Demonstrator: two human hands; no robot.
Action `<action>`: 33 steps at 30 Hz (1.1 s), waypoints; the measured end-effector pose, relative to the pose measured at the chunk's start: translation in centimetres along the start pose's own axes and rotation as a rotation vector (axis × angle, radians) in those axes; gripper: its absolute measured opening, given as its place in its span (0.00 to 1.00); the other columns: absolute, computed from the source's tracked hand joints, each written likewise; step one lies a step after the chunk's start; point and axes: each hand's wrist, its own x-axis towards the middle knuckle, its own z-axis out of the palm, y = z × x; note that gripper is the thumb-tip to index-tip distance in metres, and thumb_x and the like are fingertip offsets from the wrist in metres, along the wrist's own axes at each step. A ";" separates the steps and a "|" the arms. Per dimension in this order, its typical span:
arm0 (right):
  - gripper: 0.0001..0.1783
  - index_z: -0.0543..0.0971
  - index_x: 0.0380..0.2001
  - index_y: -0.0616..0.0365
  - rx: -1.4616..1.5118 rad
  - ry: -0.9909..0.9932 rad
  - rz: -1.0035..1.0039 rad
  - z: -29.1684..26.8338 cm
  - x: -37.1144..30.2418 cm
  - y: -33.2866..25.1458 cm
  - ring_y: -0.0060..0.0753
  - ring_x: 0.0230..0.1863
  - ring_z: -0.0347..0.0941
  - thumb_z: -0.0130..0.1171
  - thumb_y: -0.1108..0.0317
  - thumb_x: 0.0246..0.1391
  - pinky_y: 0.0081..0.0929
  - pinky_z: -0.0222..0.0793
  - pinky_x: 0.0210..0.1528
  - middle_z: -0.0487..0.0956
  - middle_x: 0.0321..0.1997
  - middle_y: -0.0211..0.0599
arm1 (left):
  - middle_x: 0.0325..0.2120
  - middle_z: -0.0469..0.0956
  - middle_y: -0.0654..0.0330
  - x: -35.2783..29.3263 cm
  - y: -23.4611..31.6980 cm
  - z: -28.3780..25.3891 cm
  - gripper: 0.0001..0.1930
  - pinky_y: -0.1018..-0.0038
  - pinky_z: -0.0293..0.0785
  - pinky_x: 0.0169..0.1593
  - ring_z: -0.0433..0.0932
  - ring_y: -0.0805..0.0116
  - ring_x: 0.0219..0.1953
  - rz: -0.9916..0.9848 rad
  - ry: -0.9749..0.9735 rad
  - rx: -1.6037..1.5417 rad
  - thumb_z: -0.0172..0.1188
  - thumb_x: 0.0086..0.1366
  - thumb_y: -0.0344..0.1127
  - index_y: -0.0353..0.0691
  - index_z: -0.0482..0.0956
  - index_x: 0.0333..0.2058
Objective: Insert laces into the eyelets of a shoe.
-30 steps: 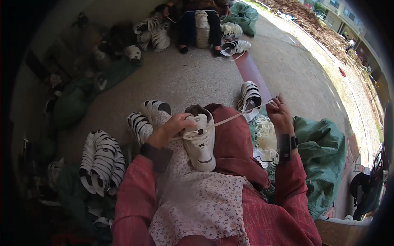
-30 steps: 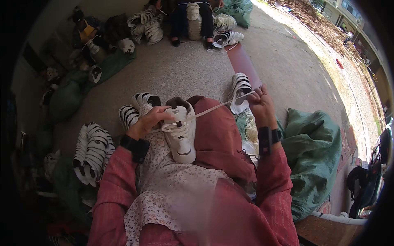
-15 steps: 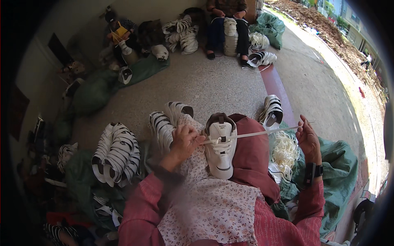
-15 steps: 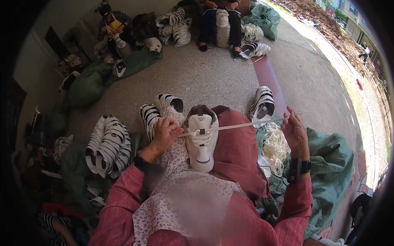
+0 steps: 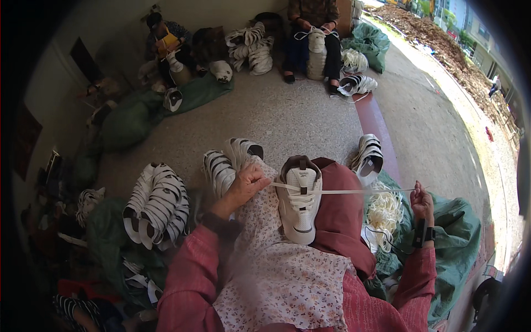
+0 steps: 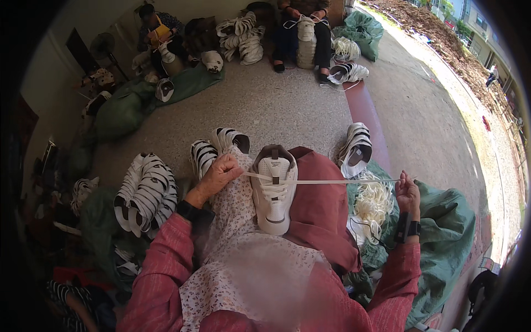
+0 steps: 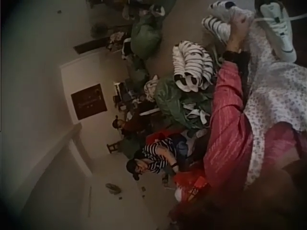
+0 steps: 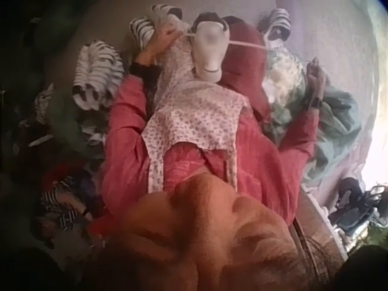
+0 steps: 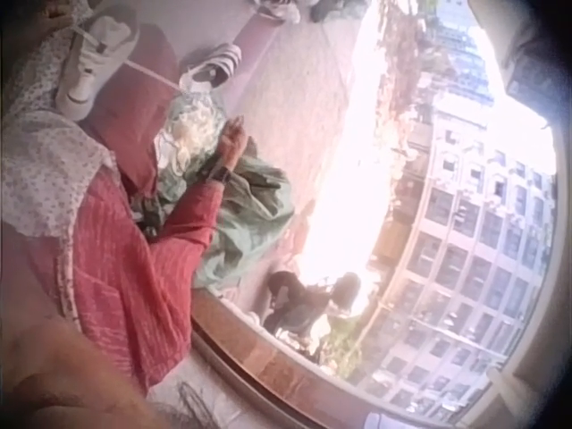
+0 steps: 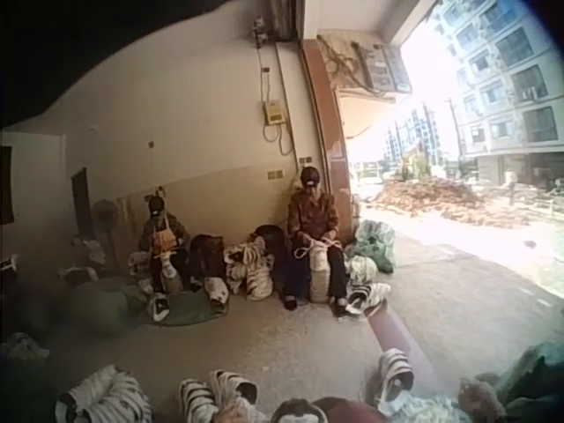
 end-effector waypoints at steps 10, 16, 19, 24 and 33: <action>0.15 0.79 0.47 0.58 -1.555 -0.513 -0.633 13.3 -10.4 13.4 0.36 0.36 0.78 0.60 0.68 0.56 0.30 0.74 0.36 0.81 0.45 0.40 | 0.33 0.76 0.61 1.3 9.8 2.0 0.08 0.64 0.67 0.48 0.74 0.57 0.40 0.414 0.036 0.342 0.67 0.52 0.31 0.42 0.80 0.33; 0.16 0.75 0.42 0.58 -1.745 -1.004 -1.018 20.7 -14.6 20.5 0.44 0.46 0.72 0.57 0.67 0.49 0.41 0.64 0.51 0.76 0.42 0.41 | 0.27 0.74 0.59 2.3 9.3 4.2 0.07 0.63 0.69 0.41 0.72 0.55 0.36 0.324 0.035 0.454 0.67 0.44 0.28 0.42 0.76 0.22; 0.15 0.70 0.39 0.60 -1.708 -0.922 -0.908 22.2 -15.6 23.0 0.46 0.47 0.73 0.57 0.69 0.47 0.39 0.63 0.52 0.76 0.40 0.44 | 0.28 0.73 0.59 2.1 9.0 4.7 0.07 0.62 0.67 0.42 0.71 0.55 0.37 0.330 0.046 0.507 0.66 0.44 0.27 0.41 0.75 0.20; 0.16 0.68 0.39 0.59 -1.708 -0.954 -0.734 22.1 -15.3 23.0 0.50 0.47 0.73 0.60 0.71 0.46 0.41 0.64 0.50 0.75 0.39 0.44 | 0.32 0.72 0.61 2.8 7.2 5.4 0.06 0.62 0.62 0.44 0.68 0.56 0.40 0.190 -0.040 0.445 0.63 0.48 0.34 0.42 0.75 0.20; 0.17 0.68 0.39 0.60 -1.937 -1.097 -0.900 24.1 -16.8 21.4 0.49 0.35 0.78 0.61 0.70 0.46 0.41 0.72 0.33 0.75 0.34 0.45 | 0.33 0.73 0.63 3.0 3.5 4.6 0.08 0.62 0.62 0.45 0.68 0.58 0.41 0.223 -0.120 0.396 0.63 0.49 0.40 0.42 0.80 0.22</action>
